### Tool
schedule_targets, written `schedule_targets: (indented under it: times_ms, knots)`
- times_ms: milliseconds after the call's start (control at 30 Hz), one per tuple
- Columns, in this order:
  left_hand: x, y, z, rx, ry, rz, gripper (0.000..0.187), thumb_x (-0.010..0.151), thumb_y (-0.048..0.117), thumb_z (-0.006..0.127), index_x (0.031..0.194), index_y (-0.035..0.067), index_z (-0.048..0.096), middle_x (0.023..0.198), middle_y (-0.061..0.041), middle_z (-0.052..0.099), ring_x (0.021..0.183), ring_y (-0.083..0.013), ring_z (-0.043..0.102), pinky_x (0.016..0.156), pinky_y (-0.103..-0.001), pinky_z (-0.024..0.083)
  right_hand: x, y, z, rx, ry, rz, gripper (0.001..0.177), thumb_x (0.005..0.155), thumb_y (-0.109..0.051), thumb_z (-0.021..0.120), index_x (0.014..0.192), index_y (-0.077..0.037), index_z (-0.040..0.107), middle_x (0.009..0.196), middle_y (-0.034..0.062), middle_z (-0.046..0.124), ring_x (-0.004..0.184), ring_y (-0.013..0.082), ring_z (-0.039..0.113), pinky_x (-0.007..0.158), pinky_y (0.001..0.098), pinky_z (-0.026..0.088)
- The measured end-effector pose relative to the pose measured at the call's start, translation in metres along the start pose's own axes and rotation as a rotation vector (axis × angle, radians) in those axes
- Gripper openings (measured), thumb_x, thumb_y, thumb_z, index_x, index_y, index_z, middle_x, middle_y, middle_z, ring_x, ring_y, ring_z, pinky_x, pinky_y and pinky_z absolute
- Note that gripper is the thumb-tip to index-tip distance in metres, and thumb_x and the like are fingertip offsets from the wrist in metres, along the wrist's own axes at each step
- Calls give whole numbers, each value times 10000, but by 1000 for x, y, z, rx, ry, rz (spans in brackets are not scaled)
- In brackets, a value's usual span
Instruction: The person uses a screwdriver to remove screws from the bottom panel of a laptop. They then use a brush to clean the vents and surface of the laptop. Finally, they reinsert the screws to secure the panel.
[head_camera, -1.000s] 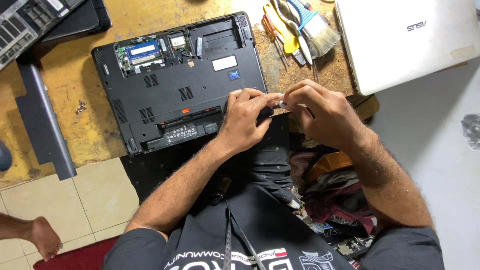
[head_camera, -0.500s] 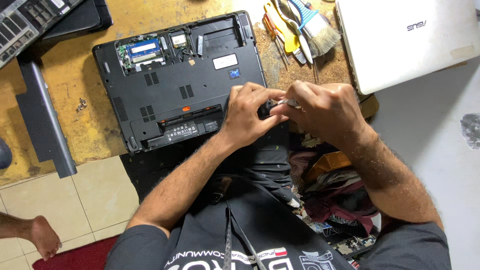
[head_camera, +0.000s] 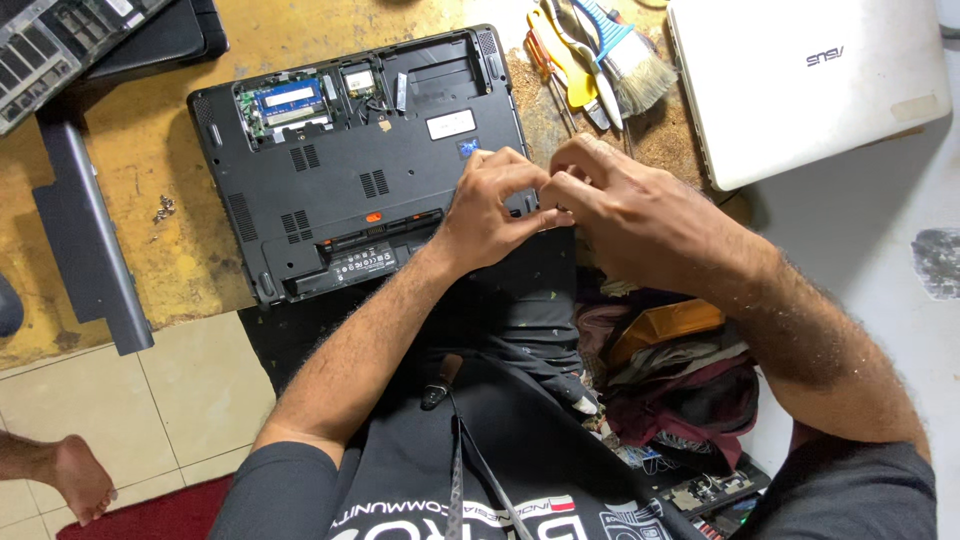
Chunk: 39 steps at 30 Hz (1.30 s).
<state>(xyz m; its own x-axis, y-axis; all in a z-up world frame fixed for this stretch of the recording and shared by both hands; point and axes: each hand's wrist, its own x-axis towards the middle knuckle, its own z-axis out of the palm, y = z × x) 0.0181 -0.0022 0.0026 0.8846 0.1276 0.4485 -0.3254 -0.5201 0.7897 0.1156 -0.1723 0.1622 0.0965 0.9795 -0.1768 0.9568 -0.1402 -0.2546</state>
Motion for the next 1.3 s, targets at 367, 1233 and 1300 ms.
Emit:
schedule_targets:
  times_ms: [367, 1233, 1300]
  knots:
    - [-1, -10, 4, -26, -51, 43, 316, 983, 366, 818, 1230, 178, 761, 1123, -1, 802, 1062, -172, 674, 1013, -443, 389, 4, -3, 1, -303, 98, 0, 286, 1081, -101, 579, 1364, -61, 561, 1099, 92, 620, 705, 155, 663, 381, 279, 577]
    - [1, -15, 9, 2, 41, 112, 227, 946, 406, 833, 1028, 226, 721, 947, 65, 772, 1053, -134, 712, 1048, -412, 361, 2, -2, 14, -543, 141, 94, 298, 1155, -448, 561, 1226, -202, 713, 914, 23, 733, 542, 66, 672, 443, 209, 577]
    - [2, -6, 3, -32, -15, 131, 152, 1047, 339, 743, 1015, 190, 739, 934, 31, 785, 1035, -159, 710, 1065, -437, 351, 5, -8, 11, -354, 145, 76, 412, 1020, -218, 620, 1394, -76, 718, 1228, 253, 755, 646, 188, 753, 479, 338, 649]
